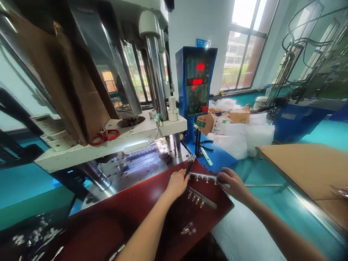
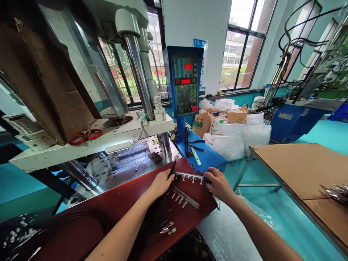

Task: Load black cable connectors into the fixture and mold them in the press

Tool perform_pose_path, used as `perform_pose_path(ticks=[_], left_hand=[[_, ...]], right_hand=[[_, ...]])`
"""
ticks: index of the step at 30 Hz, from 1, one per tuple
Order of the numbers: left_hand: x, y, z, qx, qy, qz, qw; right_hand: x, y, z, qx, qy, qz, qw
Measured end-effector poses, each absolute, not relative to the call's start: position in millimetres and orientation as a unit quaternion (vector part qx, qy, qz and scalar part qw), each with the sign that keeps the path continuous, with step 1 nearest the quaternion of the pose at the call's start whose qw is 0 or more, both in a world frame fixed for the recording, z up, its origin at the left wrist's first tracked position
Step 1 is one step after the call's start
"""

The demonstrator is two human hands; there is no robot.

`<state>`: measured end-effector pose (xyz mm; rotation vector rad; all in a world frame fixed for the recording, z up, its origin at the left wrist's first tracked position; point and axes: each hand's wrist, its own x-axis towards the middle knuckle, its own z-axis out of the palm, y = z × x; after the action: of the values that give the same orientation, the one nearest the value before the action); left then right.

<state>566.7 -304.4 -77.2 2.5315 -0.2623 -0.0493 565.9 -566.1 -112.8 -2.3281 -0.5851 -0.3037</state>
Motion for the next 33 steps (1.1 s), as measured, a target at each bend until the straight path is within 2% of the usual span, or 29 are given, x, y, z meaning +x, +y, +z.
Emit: perform_pose_path(ticks=[3,5,7,12,14,18,24,26,27,29,31,33], left_hand=[[566,-305,-78,0.962,-0.099,-0.023,0.255],[566,-307,-80,0.967,-0.099,-0.024,0.234],[566,-309,-82,0.970,-0.101,-0.027,0.219],[564,-313,-82,0.975,-0.108,-0.030,0.190],[564,-311,-79,0.972,-0.100,-0.030,0.211],[564,-304,-74,0.958,-0.097,-0.027,0.270],[565,-303,-74,0.951,-0.122,-0.009,0.283],[567,-302,-75,0.949,-0.113,-0.005,0.295],[568,-300,-76,0.947,-0.107,-0.002,0.304],[571,-297,-78,0.941,-0.097,0.003,0.325],[572,-294,-78,0.933,-0.088,0.009,0.349],[569,-290,-75,0.900,-0.083,0.026,0.426]], right_hand=[[563,-559,-106,-0.903,-0.367,-0.180,0.134],[564,-554,-103,-0.880,-0.428,-0.183,0.093],[566,-550,-99,-0.867,-0.441,-0.189,0.137],[569,-524,-74,-0.841,-0.284,-0.225,0.402],[567,-515,-65,-0.834,-0.260,-0.236,0.426],[560,-514,-62,-0.845,-0.217,-0.280,0.401],[560,-529,-37,-0.794,-0.048,-0.340,0.502],[558,-540,-20,-0.800,-0.055,-0.396,0.448],[556,-549,-13,-0.819,-0.066,-0.425,0.379],[548,-569,-8,-0.868,-0.079,-0.455,0.181],[541,-589,-13,-0.905,-0.073,-0.420,0.009],[536,-596,-27,-0.917,-0.098,-0.382,-0.050]])
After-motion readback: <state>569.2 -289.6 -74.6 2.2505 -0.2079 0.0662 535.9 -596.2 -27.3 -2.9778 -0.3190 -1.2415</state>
